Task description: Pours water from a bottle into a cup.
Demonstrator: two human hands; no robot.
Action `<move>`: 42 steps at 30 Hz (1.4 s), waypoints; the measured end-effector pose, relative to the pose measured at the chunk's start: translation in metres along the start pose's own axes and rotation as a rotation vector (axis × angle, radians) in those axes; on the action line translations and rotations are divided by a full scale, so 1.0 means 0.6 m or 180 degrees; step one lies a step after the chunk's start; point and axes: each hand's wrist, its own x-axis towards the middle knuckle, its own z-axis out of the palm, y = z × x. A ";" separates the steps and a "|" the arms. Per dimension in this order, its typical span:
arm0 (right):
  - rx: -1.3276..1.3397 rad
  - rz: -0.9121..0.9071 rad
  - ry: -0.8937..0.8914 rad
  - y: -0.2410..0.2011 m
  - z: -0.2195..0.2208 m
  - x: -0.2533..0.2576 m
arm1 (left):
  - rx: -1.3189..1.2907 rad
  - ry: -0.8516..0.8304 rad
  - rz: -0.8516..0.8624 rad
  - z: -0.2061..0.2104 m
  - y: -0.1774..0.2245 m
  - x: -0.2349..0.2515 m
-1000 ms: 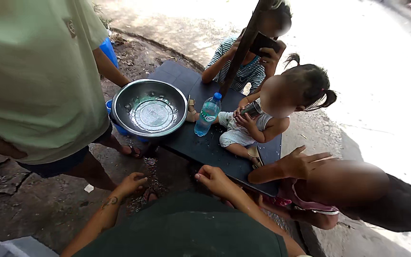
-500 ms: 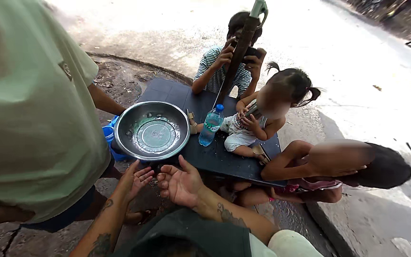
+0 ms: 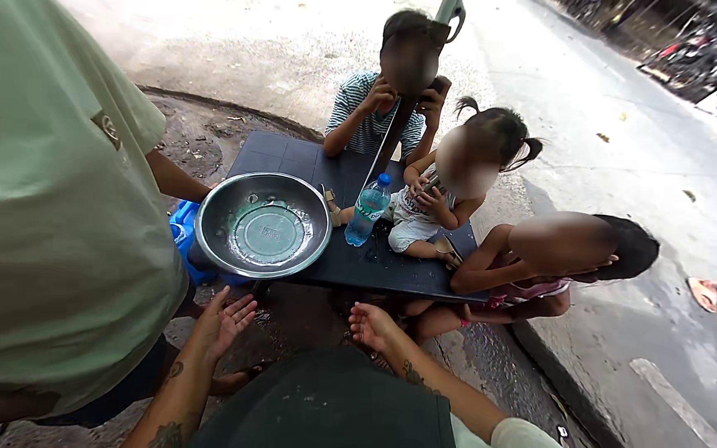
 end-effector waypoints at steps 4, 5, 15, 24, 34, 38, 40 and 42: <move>-0.0912 -0.0199 -0.0362 0.000 0.026 -0.012 | -0.0068 -0.0119 0.0041 -0.005 0.000 0.012; -0.1177 -0.0297 -0.0440 -0.004 0.034 -0.018 | -0.0078 -0.0140 0.0046 -0.003 0.000 0.012; -0.2353 -0.0466 -0.0533 -0.014 0.060 -0.043 | -0.0070 -0.0260 0.0044 0.026 0.033 0.017; -0.3587 -0.0956 -0.0861 -0.012 0.064 -0.036 | 0.0165 -0.0254 0.0005 0.045 0.049 0.041; -0.4309 -0.1246 -0.0832 -0.035 0.039 -0.036 | 0.0155 -0.0124 -0.0019 0.069 0.028 0.088; -0.3219 -0.1439 -0.0111 -0.086 0.007 -0.008 | -0.0032 0.0007 0.0077 0.091 0.024 0.084; -0.2162 -0.1345 0.0330 -0.134 -0.011 0.005 | -0.0119 0.0137 0.0108 0.105 0.022 0.075; -0.0960 -0.1361 0.0548 -0.189 -0.035 0.028 | -0.0176 0.0234 0.0113 0.113 0.015 0.067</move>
